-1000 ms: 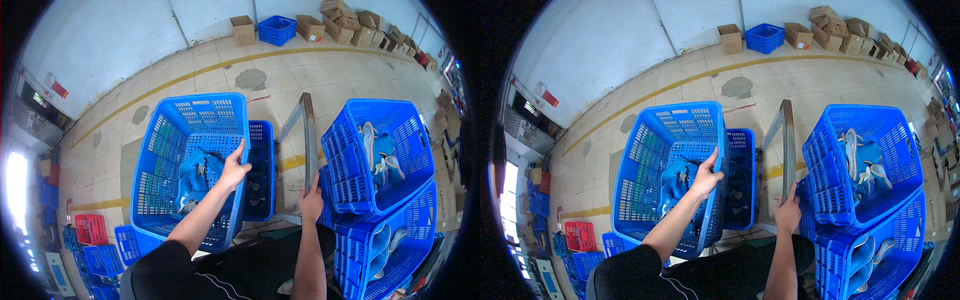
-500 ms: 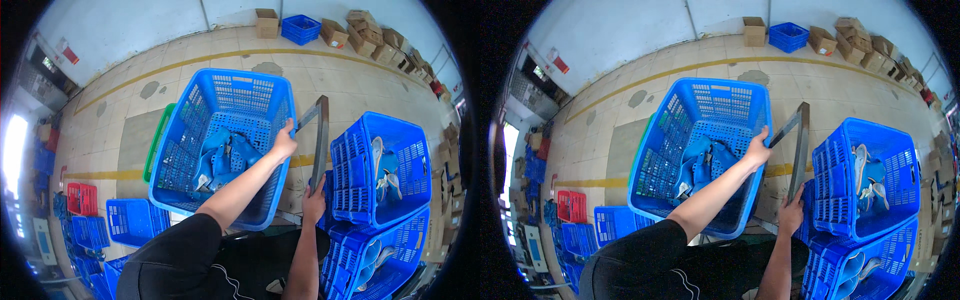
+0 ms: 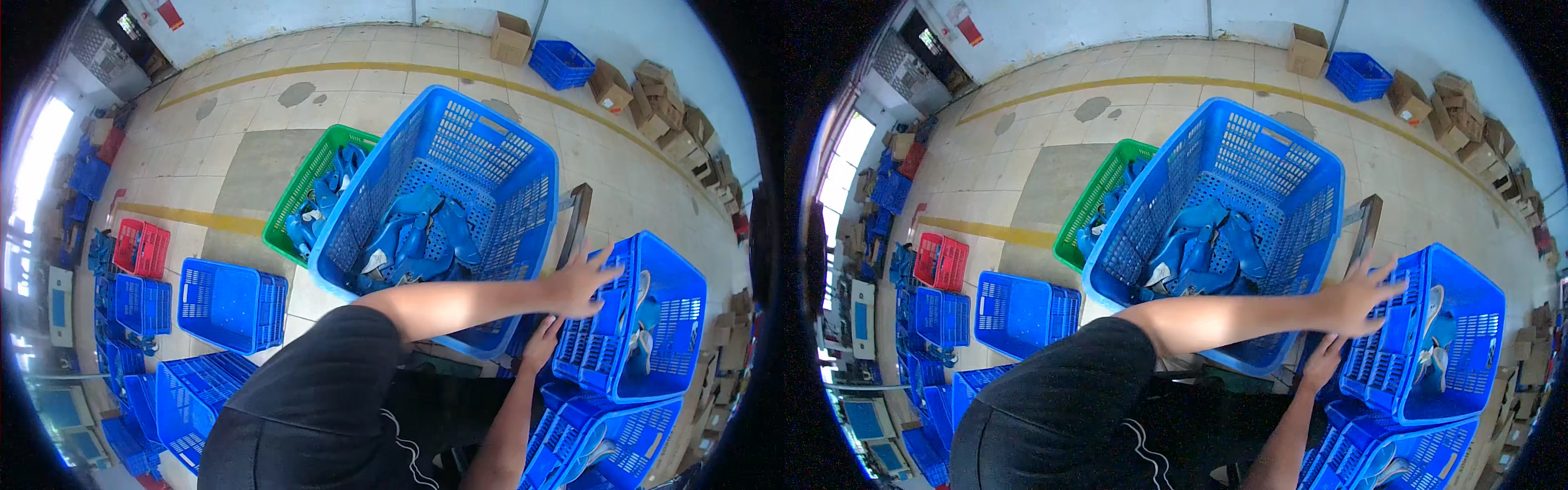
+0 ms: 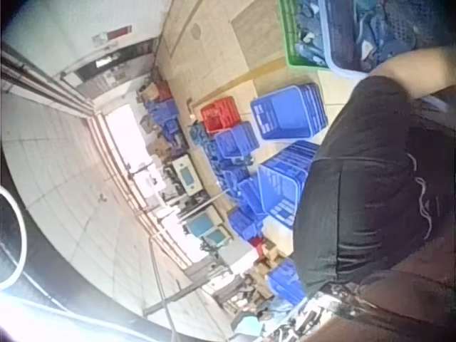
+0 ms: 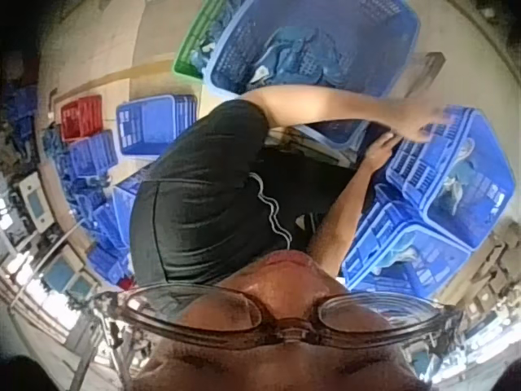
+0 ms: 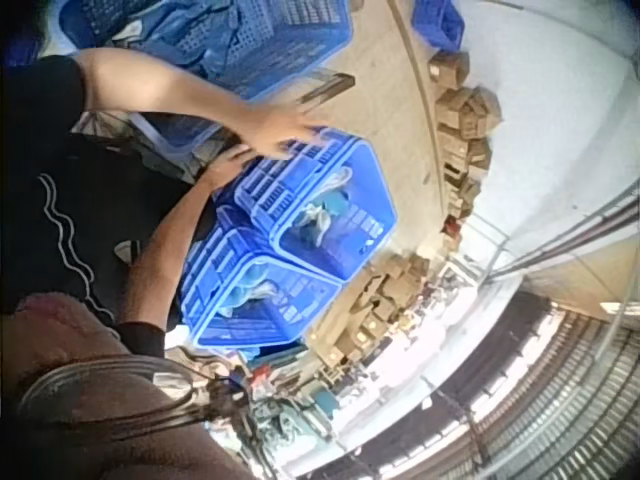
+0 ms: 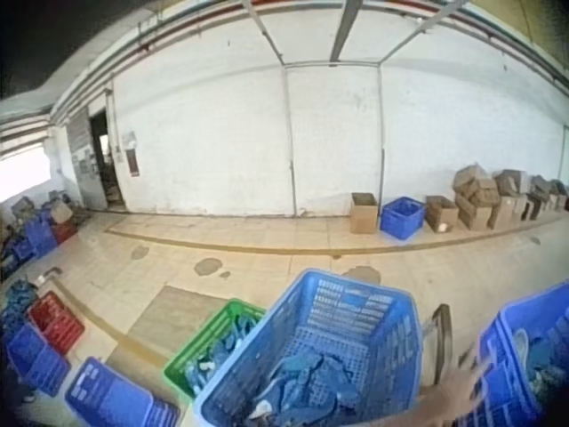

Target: Inspecting shoe components on lasts and using a hammer to adjust them during production.

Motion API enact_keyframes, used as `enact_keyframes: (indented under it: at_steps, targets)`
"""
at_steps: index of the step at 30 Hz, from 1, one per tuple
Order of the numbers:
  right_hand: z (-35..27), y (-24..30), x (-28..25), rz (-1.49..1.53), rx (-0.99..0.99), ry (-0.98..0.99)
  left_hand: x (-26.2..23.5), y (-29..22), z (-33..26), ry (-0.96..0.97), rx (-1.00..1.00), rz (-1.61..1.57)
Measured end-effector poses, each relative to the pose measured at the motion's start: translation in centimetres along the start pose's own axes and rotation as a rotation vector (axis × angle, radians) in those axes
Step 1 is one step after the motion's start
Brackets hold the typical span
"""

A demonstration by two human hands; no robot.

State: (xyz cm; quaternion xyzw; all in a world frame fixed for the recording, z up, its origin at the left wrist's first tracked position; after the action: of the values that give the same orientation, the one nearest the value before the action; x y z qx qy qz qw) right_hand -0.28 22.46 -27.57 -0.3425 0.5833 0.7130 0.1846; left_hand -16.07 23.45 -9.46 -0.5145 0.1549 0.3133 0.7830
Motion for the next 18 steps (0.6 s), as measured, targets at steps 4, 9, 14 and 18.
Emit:
enact_keyframes:
  at_steps: [4, 9, 14, 18]
  targets:
    - [-0.5, 0.5, -0.2, -0.030, 0.161, 0.087, -6.2, -2.4, -12.0, -0.025, 0.112, 0.008]
    - [-1.2, 3.1, 0.4, -0.017, 0.082, 0.040, -26.1, 2.3, -25.4, -0.233, -0.379, 0.782]
    - [-1.4, -0.3, -0.4, -0.134, 0.110, -0.005, -34.2, 13.7, -38.2, -0.060, -1.233, 0.884]
    - [0.8, -4.6, -0.6, -0.204, -0.056, -0.095, -32.5, 18.5, -41.3, -0.321, -1.024, 0.066]
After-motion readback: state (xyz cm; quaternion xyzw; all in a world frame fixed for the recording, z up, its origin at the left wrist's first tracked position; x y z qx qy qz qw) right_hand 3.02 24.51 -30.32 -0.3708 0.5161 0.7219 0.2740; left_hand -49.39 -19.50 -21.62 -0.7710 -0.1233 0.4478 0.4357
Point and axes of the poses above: each hand's wrist, its own z-axis towards the middle knuckle, its own x-axis out of the palm, y = z × x, the point moved 9 cm from there along z, towards the middle knuckle, and after that the axes turned 6 degrees about z, right-handed, at the moved point
